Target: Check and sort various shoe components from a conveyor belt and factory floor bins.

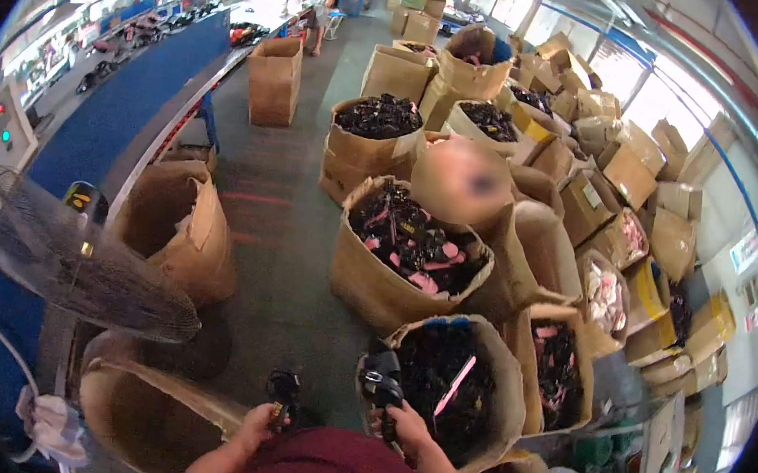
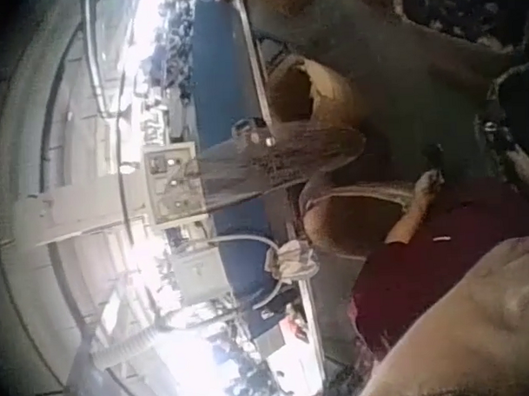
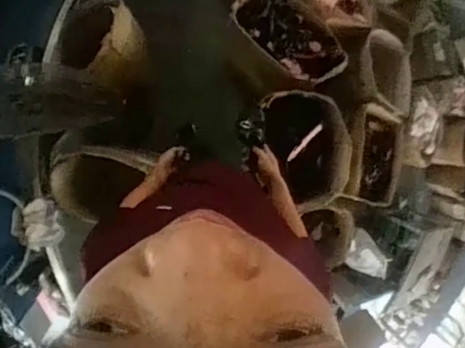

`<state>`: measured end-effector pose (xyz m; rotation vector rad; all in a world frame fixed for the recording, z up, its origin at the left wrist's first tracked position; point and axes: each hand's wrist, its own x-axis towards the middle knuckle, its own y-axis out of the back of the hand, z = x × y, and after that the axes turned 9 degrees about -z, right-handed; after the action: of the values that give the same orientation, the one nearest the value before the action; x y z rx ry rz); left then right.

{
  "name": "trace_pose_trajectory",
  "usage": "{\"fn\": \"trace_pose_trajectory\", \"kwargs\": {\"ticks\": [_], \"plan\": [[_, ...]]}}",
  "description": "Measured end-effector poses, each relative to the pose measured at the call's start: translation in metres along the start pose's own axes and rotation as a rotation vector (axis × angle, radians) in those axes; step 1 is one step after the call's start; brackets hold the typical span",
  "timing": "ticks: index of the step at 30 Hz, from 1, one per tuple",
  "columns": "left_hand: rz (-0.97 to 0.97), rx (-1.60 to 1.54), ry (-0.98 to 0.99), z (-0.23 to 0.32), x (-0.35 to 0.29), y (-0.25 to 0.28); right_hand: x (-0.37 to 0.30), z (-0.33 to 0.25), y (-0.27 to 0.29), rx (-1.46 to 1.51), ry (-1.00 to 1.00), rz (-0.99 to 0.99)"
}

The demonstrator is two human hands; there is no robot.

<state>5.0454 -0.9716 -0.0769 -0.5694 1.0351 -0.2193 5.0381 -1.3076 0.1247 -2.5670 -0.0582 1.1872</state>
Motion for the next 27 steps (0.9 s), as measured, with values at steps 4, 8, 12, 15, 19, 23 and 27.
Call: {"fn": "trace_pose_trajectory", "kwargs": {"ticks": [4, 8, 12, 15, 19, 23, 27], "plan": [[0.108, -0.086, -0.011, 0.061, 0.004, -0.004, 0.063, -0.033, -0.023, -0.201, 0.033, -0.048], [0.282, -0.197, 0.002, 0.096, 0.019, 0.013, 0.126, -0.059, -0.047, -0.172, -0.068, -0.052], [0.313, -0.293, 0.024, 0.113, 0.022, 0.029, 0.192, -0.092, -0.06, -0.135, -0.148, -0.068], [0.447, -0.462, -0.012, 0.108, 0.037, 0.045, 0.234, -0.143, -0.084, -0.169, -0.225, -0.11], [0.411, -0.49, -0.181, 0.134, 0.056, 0.03, 0.302, -0.206, -0.075, -0.218, -0.234, -0.181], [0.537, -0.399, -0.132, 0.235, 0.08, -0.03, 0.336, -0.284, -0.056, -0.186, -0.23, -0.22], [0.553, -0.496, -0.192, 0.306, 0.11, -0.044, 0.378, -0.354, -0.042, -0.124, -0.181, -0.194]]}}
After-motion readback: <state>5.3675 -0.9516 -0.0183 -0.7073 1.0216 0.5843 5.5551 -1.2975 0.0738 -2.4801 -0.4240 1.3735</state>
